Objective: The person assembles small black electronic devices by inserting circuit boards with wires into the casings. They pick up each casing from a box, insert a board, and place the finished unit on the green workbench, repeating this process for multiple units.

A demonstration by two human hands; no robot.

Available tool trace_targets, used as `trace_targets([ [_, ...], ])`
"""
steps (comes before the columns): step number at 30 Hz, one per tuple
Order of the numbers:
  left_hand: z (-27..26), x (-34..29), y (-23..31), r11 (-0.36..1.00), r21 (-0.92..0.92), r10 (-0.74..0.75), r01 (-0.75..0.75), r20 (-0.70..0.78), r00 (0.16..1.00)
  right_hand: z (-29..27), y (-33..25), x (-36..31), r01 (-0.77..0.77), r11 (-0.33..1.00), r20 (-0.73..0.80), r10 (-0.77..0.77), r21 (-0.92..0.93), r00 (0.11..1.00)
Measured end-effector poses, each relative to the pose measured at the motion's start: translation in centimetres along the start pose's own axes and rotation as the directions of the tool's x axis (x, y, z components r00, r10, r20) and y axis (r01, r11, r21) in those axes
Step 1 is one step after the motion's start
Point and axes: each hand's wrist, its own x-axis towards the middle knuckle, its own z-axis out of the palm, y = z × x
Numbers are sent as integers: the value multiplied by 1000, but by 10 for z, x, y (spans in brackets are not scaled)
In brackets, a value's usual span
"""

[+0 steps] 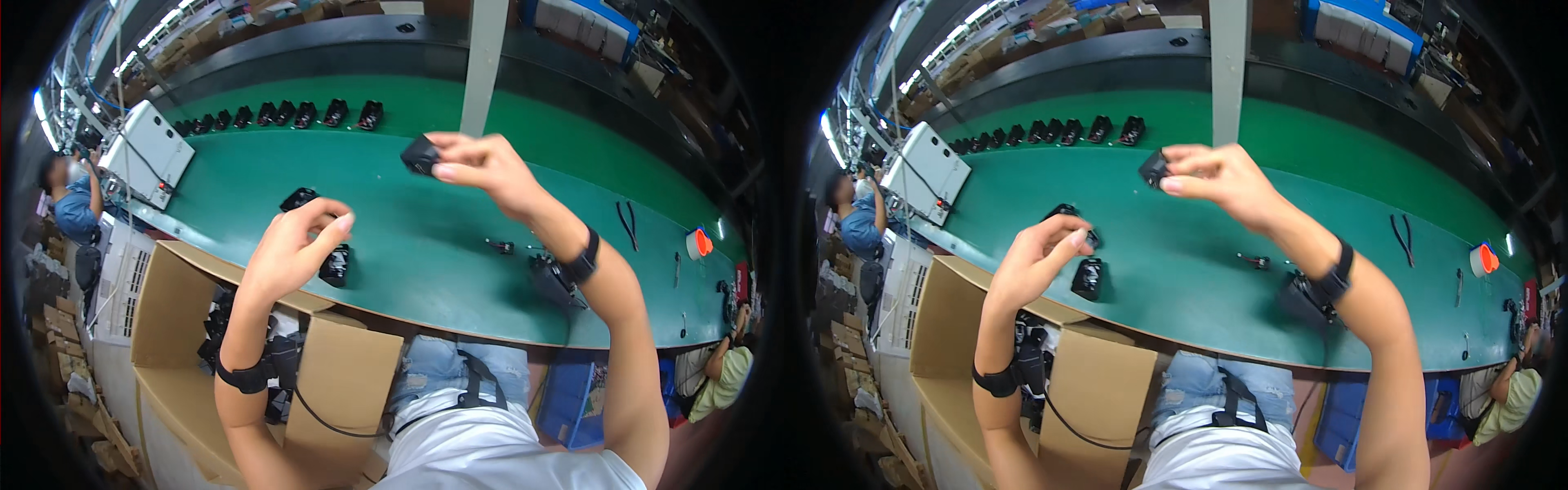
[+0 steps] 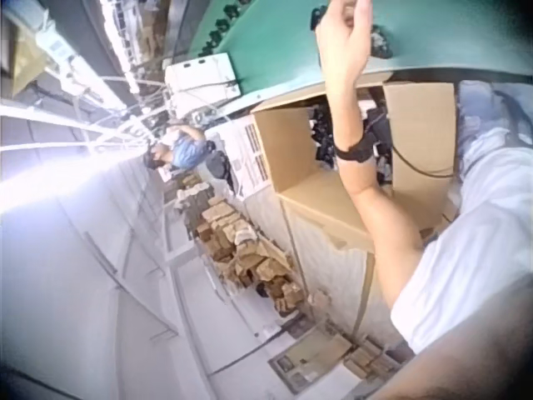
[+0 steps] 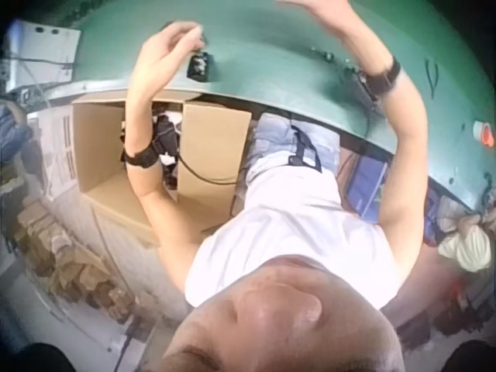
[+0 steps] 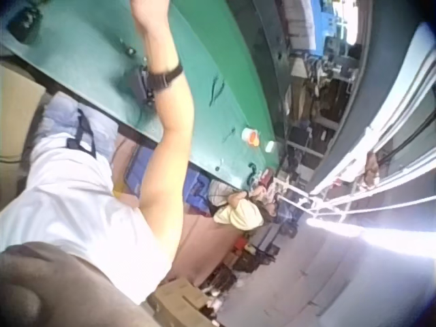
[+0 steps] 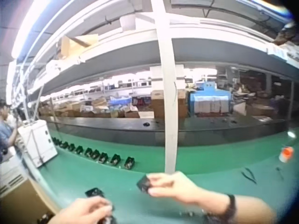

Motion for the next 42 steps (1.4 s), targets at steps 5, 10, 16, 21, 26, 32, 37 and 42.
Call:
trace_targets([
  [5, -1, -26, -40, 842, 532, -77, 87, -41, 996, -3, 78, 109, 109, 172, 55, -287, -979, 956],
  [10, 15, -29, -57, 772, 622, -240, 131, 94, 966, -1, 136, 145, -201, 256, -184, 90, -945, 979],
  [16, 38, -1, -60, 705, 703, -214, 94, 84, 973, -8, 105, 103, 15, 250, -17, -127, -968, 992],
  [21, 42, -6, -50, 816, 576, -60, -60, 187, 981, -28, 22, 4, 211, 415, 265, 75, -885, 961],
  [26, 75, 44, 1, 792, 463, 199, -398, 420, 885, -75, 6, -77, 66, 538, 234, 250, -840, 939],
  [32, 138, 97, 18, 801, 409, 266, -437, 410, 873, -34, 41, -109, -96, 399, -3, 226, -912, 974],
  [37, 143, 82, -13, 851, 217, 347, -479, 453, 821, -38, 52, -117, -166, 652, -102, 135, -740, 986],
  [42, 149, 94, -11, 899, 24, 396, -437, 382, 835, -39, 52, -120, -148, 645, -108, 100, -750, 989],
])
